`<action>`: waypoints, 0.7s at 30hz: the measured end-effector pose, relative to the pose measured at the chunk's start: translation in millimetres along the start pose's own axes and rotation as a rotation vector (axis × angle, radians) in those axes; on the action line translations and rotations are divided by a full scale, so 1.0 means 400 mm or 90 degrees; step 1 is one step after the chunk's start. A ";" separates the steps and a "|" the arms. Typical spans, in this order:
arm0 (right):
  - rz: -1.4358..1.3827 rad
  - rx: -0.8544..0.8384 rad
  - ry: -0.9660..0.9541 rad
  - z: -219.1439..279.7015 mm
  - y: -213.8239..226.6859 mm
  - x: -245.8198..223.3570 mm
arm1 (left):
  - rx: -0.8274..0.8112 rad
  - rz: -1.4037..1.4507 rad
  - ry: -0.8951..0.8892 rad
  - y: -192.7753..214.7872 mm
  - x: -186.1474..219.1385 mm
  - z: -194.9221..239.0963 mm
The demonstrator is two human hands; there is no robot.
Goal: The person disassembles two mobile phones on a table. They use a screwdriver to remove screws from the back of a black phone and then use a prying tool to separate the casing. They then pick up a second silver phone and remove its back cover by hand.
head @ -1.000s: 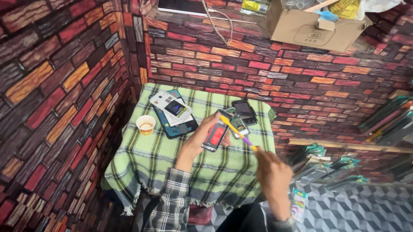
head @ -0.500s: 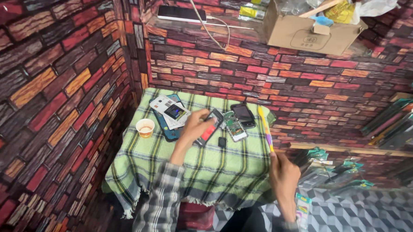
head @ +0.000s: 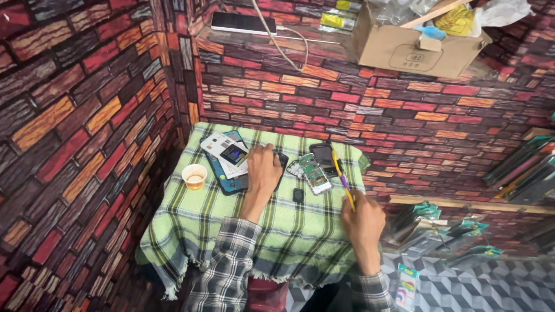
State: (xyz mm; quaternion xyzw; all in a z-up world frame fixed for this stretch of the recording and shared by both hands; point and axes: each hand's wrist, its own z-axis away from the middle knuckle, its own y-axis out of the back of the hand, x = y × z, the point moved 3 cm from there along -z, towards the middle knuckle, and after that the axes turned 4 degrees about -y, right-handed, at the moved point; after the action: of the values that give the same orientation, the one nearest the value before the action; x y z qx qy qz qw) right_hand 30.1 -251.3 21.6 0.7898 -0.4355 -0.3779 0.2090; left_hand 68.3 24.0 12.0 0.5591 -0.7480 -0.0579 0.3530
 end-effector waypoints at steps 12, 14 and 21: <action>-0.124 0.076 0.185 -0.028 0.007 -0.102 | 0.063 0.200 -0.042 0.078 0.041 0.001; -0.069 0.011 0.161 -0.048 -0.025 -0.126 | 0.029 0.201 -0.112 0.074 0.059 0.005; -0.040 -0.102 0.067 -0.092 -0.096 -0.135 | -0.002 0.208 -0.173 0.071 0.066 0.017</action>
State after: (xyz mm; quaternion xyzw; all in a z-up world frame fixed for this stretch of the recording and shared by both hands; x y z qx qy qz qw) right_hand 61.0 -185.3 41.8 0.8025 -0.3673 -0.3761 0.2821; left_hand 38.5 9.3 32.9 0.4169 -0.8692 -0.0760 0.2547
